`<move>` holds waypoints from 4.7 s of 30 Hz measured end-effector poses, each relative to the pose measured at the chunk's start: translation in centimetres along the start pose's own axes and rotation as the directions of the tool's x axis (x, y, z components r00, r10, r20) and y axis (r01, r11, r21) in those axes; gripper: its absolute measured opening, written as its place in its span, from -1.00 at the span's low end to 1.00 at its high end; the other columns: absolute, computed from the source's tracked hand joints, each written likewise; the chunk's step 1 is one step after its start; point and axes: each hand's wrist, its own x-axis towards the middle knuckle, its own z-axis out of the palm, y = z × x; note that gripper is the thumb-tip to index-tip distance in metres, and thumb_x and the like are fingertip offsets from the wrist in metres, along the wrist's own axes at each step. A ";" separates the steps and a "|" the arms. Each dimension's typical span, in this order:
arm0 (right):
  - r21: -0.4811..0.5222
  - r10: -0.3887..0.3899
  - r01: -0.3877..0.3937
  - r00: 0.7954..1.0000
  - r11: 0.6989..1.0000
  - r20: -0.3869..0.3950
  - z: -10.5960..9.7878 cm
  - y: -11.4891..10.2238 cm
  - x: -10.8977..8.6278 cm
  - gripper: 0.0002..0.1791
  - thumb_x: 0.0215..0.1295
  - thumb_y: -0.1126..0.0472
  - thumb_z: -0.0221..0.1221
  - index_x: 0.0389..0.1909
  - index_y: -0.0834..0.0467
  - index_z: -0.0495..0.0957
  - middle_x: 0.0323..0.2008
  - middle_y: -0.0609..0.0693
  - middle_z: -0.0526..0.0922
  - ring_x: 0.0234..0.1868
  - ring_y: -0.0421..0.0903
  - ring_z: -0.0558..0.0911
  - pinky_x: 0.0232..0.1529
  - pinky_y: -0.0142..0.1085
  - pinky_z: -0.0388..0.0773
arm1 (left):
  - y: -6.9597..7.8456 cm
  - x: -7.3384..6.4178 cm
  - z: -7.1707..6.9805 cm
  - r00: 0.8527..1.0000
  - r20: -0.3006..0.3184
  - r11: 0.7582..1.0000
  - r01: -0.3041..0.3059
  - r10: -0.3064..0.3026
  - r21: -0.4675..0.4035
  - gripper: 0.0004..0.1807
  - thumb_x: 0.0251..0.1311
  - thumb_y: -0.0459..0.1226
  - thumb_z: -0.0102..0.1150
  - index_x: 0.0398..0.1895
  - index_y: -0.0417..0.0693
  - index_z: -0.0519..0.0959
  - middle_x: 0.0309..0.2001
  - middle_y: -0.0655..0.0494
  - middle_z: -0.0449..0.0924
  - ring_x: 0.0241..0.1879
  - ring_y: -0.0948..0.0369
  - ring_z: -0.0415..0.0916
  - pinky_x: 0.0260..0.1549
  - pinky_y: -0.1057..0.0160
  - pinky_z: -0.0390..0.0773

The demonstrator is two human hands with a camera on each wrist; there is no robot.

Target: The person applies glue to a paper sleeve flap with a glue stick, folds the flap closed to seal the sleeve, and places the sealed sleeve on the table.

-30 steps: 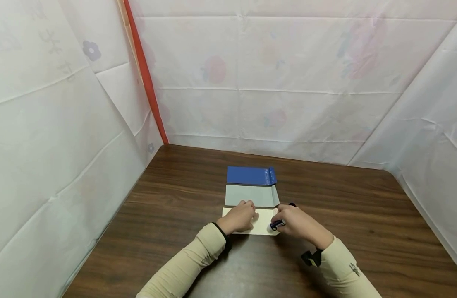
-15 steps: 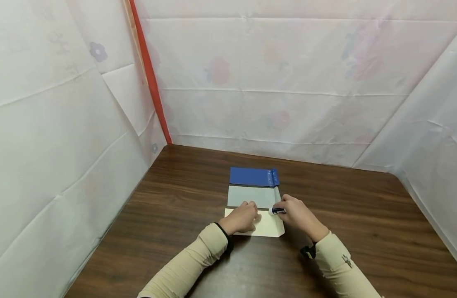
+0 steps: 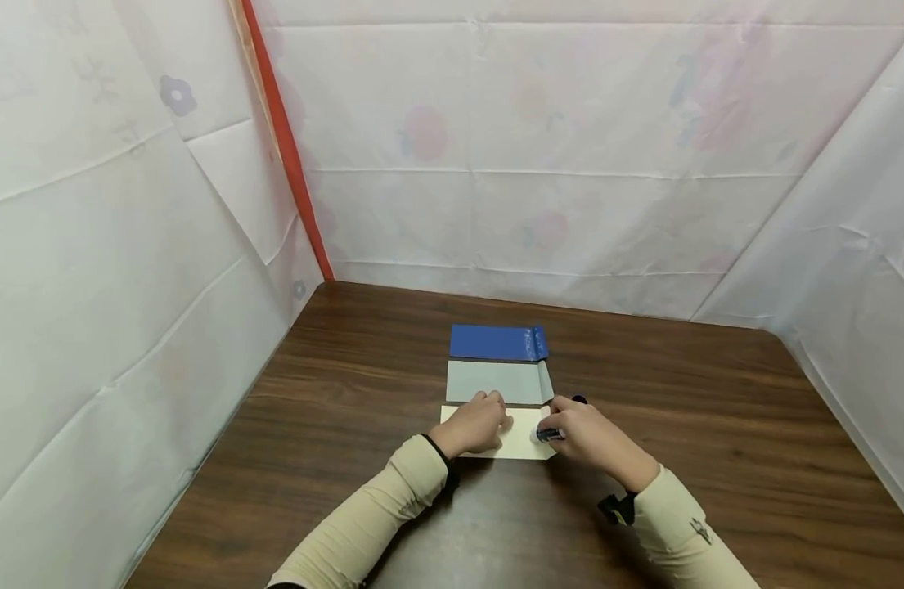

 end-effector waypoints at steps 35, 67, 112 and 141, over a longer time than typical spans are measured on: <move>0.196 0.034 -0.038 0.999 0.980 0.026 -0.8 1.2 -1.1 -0.78 0.11 0.37 0.35 -0.20 0.16 0.73 -0.34 -0.10 0.61 -0.36 -0.31 0.51 -0.39 -0.42 0.47 | -0.3 0.4 -0.3 0.995 -0.019 0.994 -0.099 0.100 0.055 -0.72 -0.06 -0.22 0.49 -0.23 -0.02 0.69 -0.21 0.14 0.56 -0.23 0.21 0.45 -0.17 0.37 0.45; 0.220 0.165 -0.153 0.986 0.963 -0.038 -1.6 2.5 -2.2 -0.77 0.12 0.31 0.36 -0.16 0.17 0.72 -0.44 -0.16 0.57 -0.49 -0.39 0.34 -0.49 -0.46 0.31 | 1.5 1.4 -0.3 0.999 0.003 0.982 -0.044 0.044 0.184 -0.77 -0.04 -0.15 0.48 -0.43 0.00 0.59 -0.30 0.14 0.51 -0.35 0.20 0.49 -0.38 0.33 0.51; 0.250 0.237 -0.218 0.970 0.943 -0.047 -3.0 4.0 -3.5 -0.72 0.18 0.20 0.34 -0.10 0.20 0.70 -0.27 -0.06 0.69 -0.37 -0.35 0.52 -0.44 -0.41 0.42 | 1.8 3.1 -0.4 0.991 -0.003 0.982 -0.130 0.132 0.138 -0.51 -0.05 -0.28 0.41 0.05 0.01 0.57 -0.15 0.14 0.60 -0.21 0.22 0.53 -0.26 0.32 0.51; 0.245 0.270 -0.250 0.961 0.937 -0.053 -2.7 4.3 -4.4 -0.74 0.16 0.22 0.35 -0.10 0.16 0.70 -0.29 -0.08 0.68 -0.40 -0.39 0.47 -0.46 -0.42 0.38 | 4.1 2.6 -1.0 0.987 0.114 0.956 -0.142 0.116 0.255 -0.31 0.24 -0.27 0.25 0.41 0.40 0.31 0.05 0.11 0.53 -0.11 0.20 0.48 -0.28 0.33 0.51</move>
